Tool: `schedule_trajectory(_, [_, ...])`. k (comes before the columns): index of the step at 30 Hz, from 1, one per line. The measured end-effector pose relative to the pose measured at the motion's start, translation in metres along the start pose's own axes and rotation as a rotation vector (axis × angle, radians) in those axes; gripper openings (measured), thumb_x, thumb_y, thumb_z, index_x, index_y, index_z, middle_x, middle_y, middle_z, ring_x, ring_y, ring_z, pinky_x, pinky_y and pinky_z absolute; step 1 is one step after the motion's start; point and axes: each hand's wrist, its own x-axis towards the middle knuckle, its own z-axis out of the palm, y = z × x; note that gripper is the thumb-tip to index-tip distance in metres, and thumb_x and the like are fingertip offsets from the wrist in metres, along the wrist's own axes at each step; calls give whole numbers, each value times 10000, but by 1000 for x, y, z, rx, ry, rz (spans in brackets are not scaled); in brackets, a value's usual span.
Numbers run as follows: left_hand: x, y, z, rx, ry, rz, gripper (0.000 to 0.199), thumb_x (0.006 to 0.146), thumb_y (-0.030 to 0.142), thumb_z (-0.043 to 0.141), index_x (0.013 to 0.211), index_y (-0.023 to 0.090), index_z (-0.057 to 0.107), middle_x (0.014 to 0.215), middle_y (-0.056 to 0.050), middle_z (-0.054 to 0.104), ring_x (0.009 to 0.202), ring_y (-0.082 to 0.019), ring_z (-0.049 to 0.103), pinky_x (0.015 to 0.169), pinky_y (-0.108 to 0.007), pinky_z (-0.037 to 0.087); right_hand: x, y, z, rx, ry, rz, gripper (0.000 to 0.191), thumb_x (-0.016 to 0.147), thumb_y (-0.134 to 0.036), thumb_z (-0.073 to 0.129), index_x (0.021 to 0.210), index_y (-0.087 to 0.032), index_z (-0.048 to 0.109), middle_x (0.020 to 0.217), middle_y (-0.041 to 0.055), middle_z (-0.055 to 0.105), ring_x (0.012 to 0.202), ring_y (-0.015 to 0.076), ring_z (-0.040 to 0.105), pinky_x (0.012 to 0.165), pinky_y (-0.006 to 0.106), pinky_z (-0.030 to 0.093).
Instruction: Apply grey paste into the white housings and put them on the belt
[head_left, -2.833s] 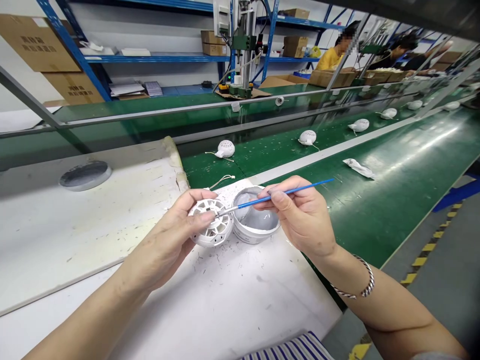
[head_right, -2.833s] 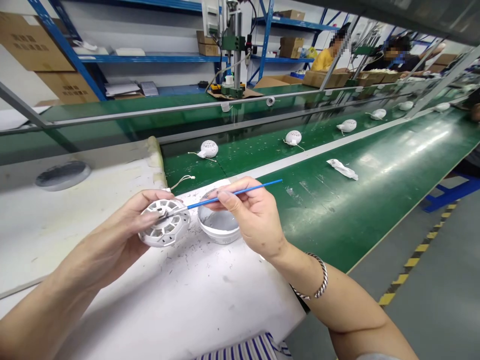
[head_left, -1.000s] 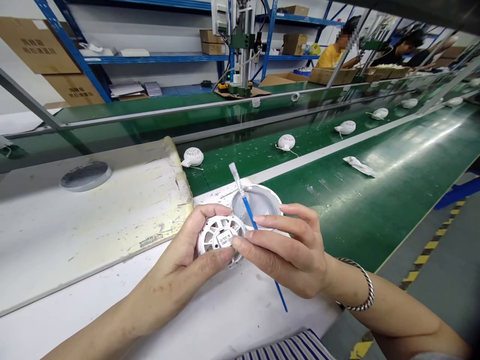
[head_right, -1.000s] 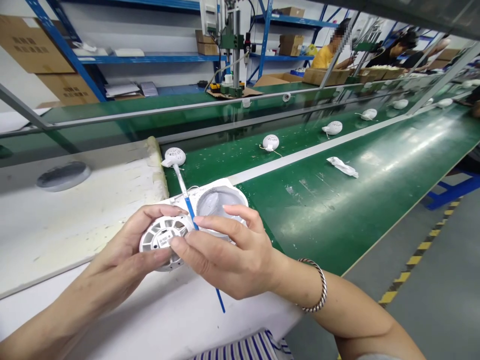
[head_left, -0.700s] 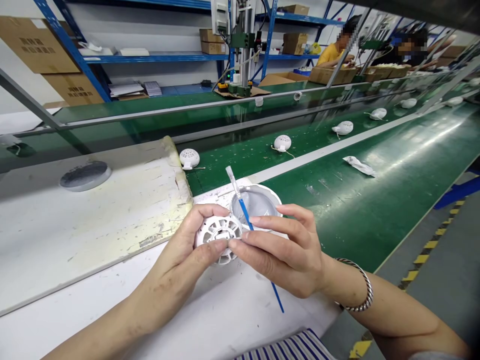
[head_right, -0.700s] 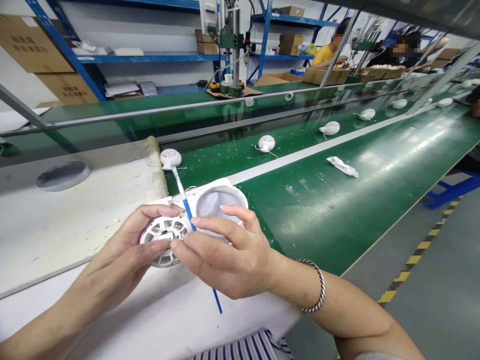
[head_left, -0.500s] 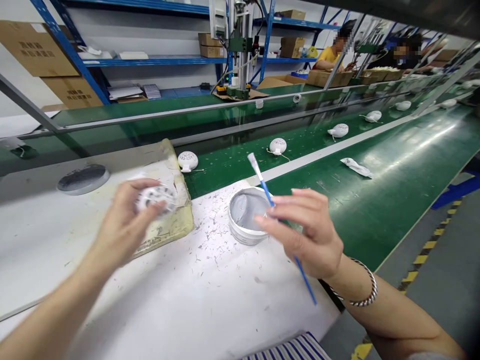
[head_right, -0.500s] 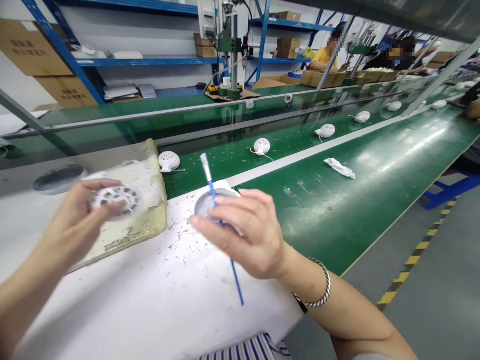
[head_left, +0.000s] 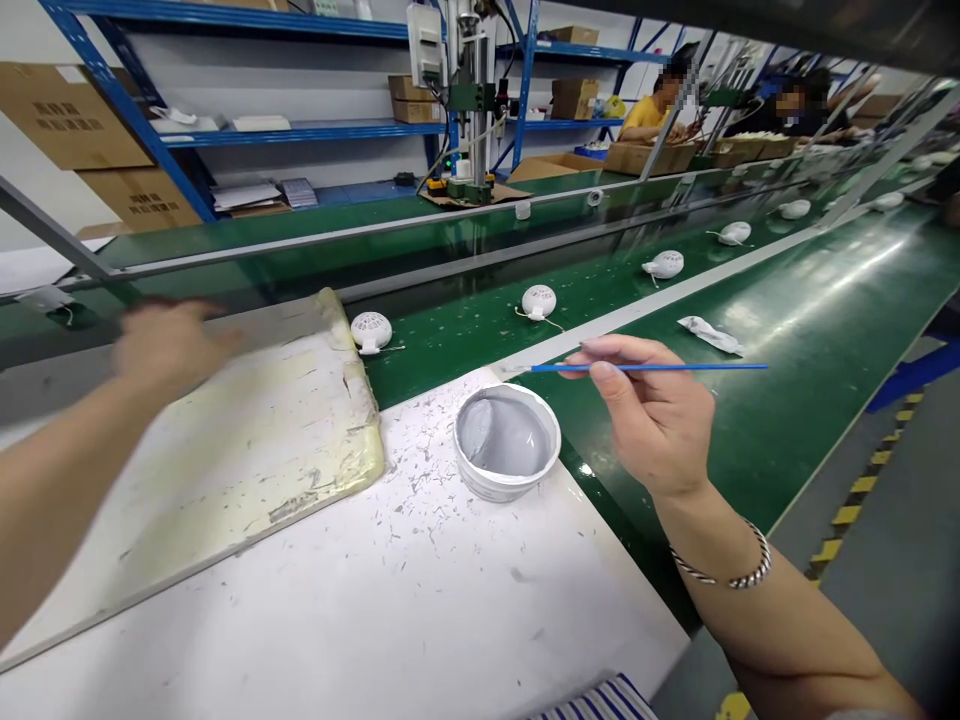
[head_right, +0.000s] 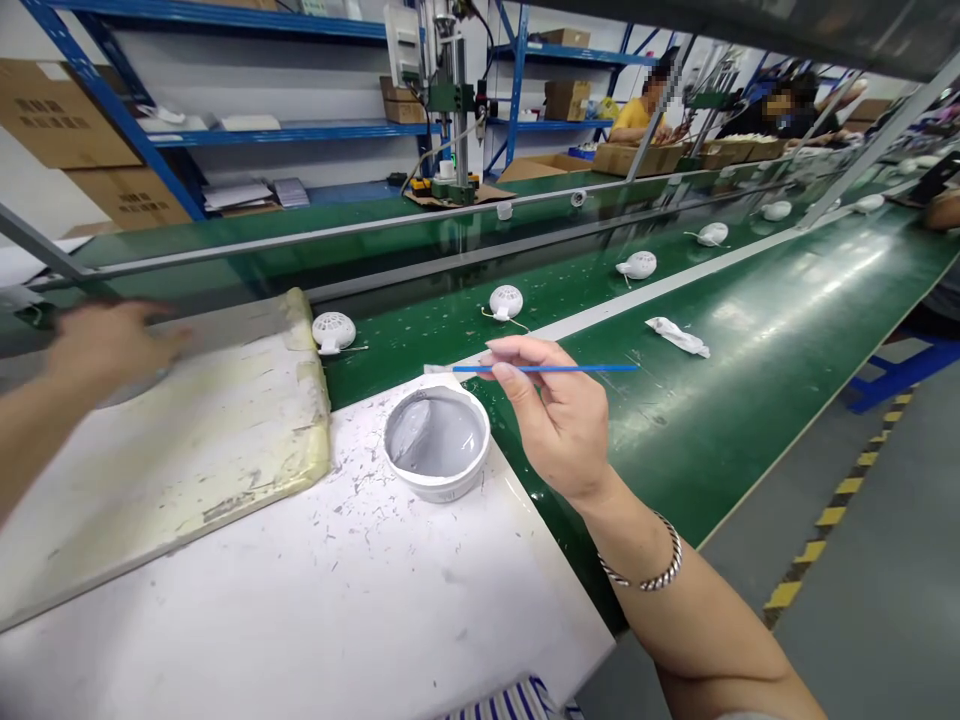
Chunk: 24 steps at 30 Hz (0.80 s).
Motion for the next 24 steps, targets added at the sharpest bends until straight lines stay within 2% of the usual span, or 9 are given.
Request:
schedule_trajectory(1, [13,11,19,68,24,1,680,759,614,648,1253,160,534,1357,-32,481,1410,-446,146,1061,-467,287,0,-1,-1,22,-8,22,150,927,-200,613,1037,-263,693,927,-7,723,812,141,724,768,292,620])
schedule_trajectory(3, [38,34,61,165,17,21,739,771,666,578,1329,185,524,1412,-35,438,1396,-435,242,1073,-510,243,0,-1,-3,48,-40,55,111,932,-206,606,992,-251,688,906,-9,716,805,137,724,758,279,620])
schedule_trajectory(6, [69,62,118,242,1,-2,761,640,578,750,1232,123,604,1416,-190,453,1355,-485,303,1045,-597,249,1,1,-6,-20,-127,40,101,943,-200,583,963,-230,678,906,-2,716,836,137,717,777,278,604])
schedule_trajectory(9, [82,70,143,227,-22,-32,590,619,460,809,1081,125,658,1389,-231,470,1344,-484,310,1047,-659,215,2,5,-7,-124,-233,-55,121,943,-171,563,946,-200,680,908,20,725,859,140,706,778,273,586])
schedule_trajectory(11, [81,65,141,164,-30,-42,487,674,421,787,1049,137,657,1373,-198,486,1342,-445,328,1066,-657,208,2,7,-6,-141,-280,-104,142,946,-153,544,944,-188,681,910,32,730,863,142,705,779,271,585])
schedule_trajectory(14, [70,57,123,-25,-13,-54,431,771,389,727,1116,153,620,1356,-144,502,1305,-367,397,1076,-614,282,2,9,-4,-140,-298,-111,155,951,-145,528,945,-181,679,918,37,730,866,140,707,787,267,584])
schedule_trajectory(19, [33,52,83,-613,22,-78,414,886,362,503,1213,114,443,1363,-163,504,1162,-256,562,937,-450,522,-1,10,-3,-95,-321,-42,145,953,-156,536,945,-182,678,931,35,722,869,132,701,795,263,582])
schedule_trajectory(21, [14,48,69,-824,33,-79,358,900,349,415,1178,123,415,1423,-152,468,1176,-208,575,942,-371,546,-2,9,-3,-45,-324,13,142,957,-173,541,941,-192,681,929,28,716,862,130,704,802,268,589])
schedule_trajectory(24, [-17,41,58,-1140,45,-79,300,888,305,486,1146,156,455,1406,-82,534,1226,-189,567,992,-328,543,-1,9,-2,105,-280,160,105,950,-222,575,942,-205,678,907,14,707,838,130,717,799,278,610])
